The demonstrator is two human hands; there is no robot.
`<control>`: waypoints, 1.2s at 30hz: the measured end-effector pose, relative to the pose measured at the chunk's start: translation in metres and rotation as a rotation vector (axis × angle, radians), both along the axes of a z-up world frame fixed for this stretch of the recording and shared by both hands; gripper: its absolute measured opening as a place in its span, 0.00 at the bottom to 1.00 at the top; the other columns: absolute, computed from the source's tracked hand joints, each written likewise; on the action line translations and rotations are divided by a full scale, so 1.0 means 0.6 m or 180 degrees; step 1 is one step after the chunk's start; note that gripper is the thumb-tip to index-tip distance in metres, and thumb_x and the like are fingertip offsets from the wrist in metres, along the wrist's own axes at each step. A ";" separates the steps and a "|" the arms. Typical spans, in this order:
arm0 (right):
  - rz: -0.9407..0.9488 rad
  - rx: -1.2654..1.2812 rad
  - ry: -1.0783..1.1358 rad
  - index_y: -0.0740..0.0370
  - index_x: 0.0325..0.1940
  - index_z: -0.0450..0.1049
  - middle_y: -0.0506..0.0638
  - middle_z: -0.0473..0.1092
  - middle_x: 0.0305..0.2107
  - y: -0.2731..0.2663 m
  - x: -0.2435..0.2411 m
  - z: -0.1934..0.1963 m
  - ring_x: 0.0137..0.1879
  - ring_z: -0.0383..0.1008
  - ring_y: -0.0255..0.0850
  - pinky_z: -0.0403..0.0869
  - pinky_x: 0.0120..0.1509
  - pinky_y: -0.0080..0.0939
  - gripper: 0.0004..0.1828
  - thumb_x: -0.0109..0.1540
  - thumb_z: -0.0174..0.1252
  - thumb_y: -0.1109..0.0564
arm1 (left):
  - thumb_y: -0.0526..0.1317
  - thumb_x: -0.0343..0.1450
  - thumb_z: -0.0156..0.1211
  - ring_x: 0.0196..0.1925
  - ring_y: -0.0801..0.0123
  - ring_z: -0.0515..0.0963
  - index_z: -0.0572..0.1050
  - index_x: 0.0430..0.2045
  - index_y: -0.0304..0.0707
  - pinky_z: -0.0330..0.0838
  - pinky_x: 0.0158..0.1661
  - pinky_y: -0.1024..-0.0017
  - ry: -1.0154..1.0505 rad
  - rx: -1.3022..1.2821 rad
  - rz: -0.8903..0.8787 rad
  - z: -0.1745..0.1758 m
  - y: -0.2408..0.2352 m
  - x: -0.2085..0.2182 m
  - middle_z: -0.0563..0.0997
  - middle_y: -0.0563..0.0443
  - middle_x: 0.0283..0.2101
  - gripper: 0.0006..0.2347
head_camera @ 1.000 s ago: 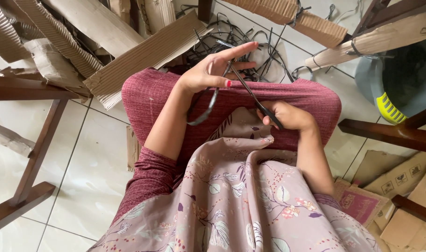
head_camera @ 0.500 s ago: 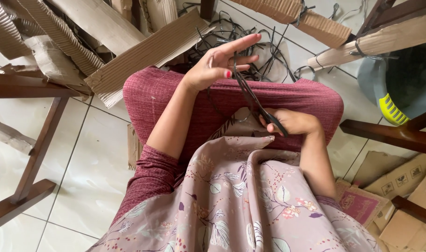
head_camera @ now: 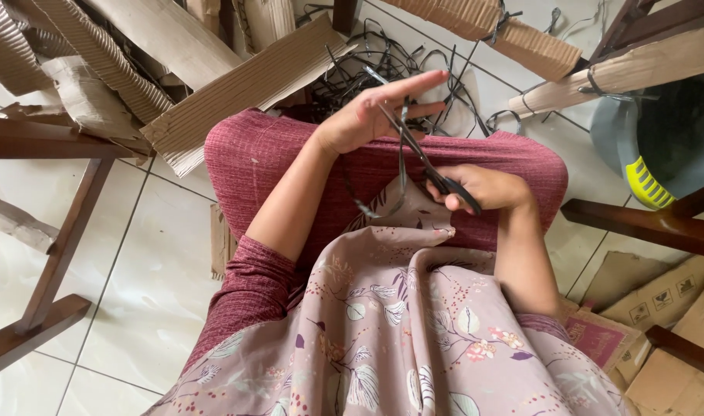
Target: The person sits cross-legged and uses scissors to cut black cord, then wraps the cord around a cardboard tube attached to a wooden frame. They repeatedly tie and secure the cord in place.
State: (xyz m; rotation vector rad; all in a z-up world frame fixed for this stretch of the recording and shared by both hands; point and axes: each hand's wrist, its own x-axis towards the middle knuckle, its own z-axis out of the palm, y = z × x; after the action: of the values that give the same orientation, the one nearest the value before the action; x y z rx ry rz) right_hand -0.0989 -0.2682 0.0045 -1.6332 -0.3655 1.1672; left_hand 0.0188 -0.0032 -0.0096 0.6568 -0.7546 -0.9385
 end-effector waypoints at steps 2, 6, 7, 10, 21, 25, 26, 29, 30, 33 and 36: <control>-0.0305 -0.0122 -0.0126 0.58 0.39 0.72 0.44 0.68 0.22 -0.003 0.002 -0.030 0.20 0.70 0.33 0.70 0.22 0.31 0.34 0.53 0.59 0.25 | 0.63 0.65 0.69 0.80 0.39 0.57 0.50 0.76 0.40 0.74 0.66 0.49 -0.0018 0.0068 0.0089 -0.020 -0.014 -0.008 0.47 0.43 0.80 0.48; -0.0561 -0.1172 -0.0542 0.55 0.39 0.75 0.53 0.68 0.14 0.006 0.011 -0.025 0.24 0.74 0.45 0.73 0.32 0.44 0.30 0.54 0.65 0.27 | 0.20 0.68 0.56 0.74 0.40 0.65 0.53 0.74 0.42 0.83 0.55 0.58 0.0161 0.0365 0.0179 -0.048 -0.026 -0.013 0.51 0.42 0.79 0.37; -0.0563 -0.1175 -0.0539 0.55 0.39 0.75 0.53 0.68 0.14 0.006 0.011 -0.027 0.24 0.74 0.45 0.73 0.32 0.44 0.30 0.54 0.65 0.27 | 0.20 0.68 0.56 0.74 0.40 0.65 0.53 0.74 0.42 0.83 0.55 0.58 0.0164 0.0362 0.0177 -0.041 -0.023 -0.013 0.51 0.42 0.79 0.37; -0.0627 -0.0762 -0.0389 0.55 0.37 0.74 0.47 0.70 0.12 0.008 0.009 -0.022 0.21 0.74 0.37 0.72 0.26 0.35 0.33 0.52 0.62 0.24 | 0.22 0.68 0.36 0.69 0.43 0.73 0.58 0.72 0.37 0.84 0.52 0.61 0.0415 0.0671 0.0121 -0.029 -0.020 -0.012 0.60 0.38 0.75 0.32; -0.1114 0.1294 0.0061 0.63 0.33 0.70 0.46 0.64 0.21 0.049 -0.016 -0.050 0.20 0.64 0.26 0.64 0.21 0.26 0.48 0.52 0.43 0.12 | 0.14 0.68 0.44 0.64 0.53 0.75 0.77 0.58 0.46 0.82 0.47 0.69 -0.0900 0.1078 0.1501 -0.075 -0.054 0.005 0.78 0.43 0.61 0.29; -0.0743 0.0963 0.0053 0.55 0.28 0.58 0.39 0.54 0.16 0.062 0.006 0.006 0.22 0.47 0.25 0.48 0.28 0.27 0.50 0.48 0.33 0.04 | 0.13 0.61 0.39 0.72 0.51 0.66 0.74 0.57 0.33 0.63 0.71 0.55 -0.1342 0.1164 0.1535 -0.043 -0.035 0.017 0.72 0.34 0.65 0.31; -0.0924 0.0926 0.0069 0.55 0.27 0.58 0.39 0.55 0.15 0.065 0.005 0.014 0.22 0.48 0.25 0.49 0.28 0.26 0.48 0.51 0.36 0.07 | 0.13 0.59 0.37 0.72 0.51 0.66 0.74 0.57 0.32 0.62 0.71 0.55 -0.1355 0.1177 0.1564 -0.043 -0.035 0.018 0.72 0.33 0.64 0.32; -0.1150 0.0808 -0.0167 0.56 0.24 0.59 0.42 0.56 0.14 0.060 -0.001 0.028 0.21 0.50 0.28 0.52 0.28 0.29 0.45 0.55 0.38 0.10 | 0.13 0.55 0.34 0.72 0.53 0.66 0.79 0.49 0.34 0.72 0.59 0.65 -0.1404 0.1478 0.1631 -0.037 -0.028 0.026 0.74 0.39 0.63 0.33; -0.1184 0.0723 -0.0408 0.56 0.22 0.59 0.44 0.57 0.13 0.057 -0.003 0.031 0.20 0.52 0.31 0.54 0.27 0.31 0.46 0.56 0.38 0.10 | 0.13 0.52 0.32 0.72 0.55 0.67 0.84 0.42 0.37 0.82 0.46 0.75 -0.1427 0.1769 0.1676 -0.034 -0.024 0.029 0.75 0.46 0.63 0.34; -0.1607 0.0942 -0.0157 0.57 0.29 0.71 0.40 0.66 0.22 0.016 -0.004 -0.011 0.19 0.57 0.23 0.58 0.23 0.19 0.28 0.64 0.58 0.31 | 0.12 0.60 0.35 0.78 0.52 0.53 0.59 0.69 0.35 0.43 0.75 0.63 -0.1786 0.2081 0.1563 -0.054 -0.011 0.043 0.58 0.37 0.74 0.38; -0.1607 -0.2456 -0.0520 0.44 0.45 0.85 0.42 0.82 0.41 0.025 0.044 0.025 0.47 0.79 0.34 0.71 0.48 0.37 0.09 0.63 0.62 0.49 | 0.30 0.64 0.52 0.79 0.52 0.56 0.53 0.73 0.42 0.50 0.75 0.54 -0.2295 0.2202 0.1769 -0.038 0.010 0.045 0.58 0.40 0.76 0.36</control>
State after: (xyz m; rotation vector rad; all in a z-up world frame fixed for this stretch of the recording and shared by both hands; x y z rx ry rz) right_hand -0.0723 -0.2530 0.0198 -2.3101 0.4464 0.8170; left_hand 0.0458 0.0027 -0.0323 1.7727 -0.7949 -0.4064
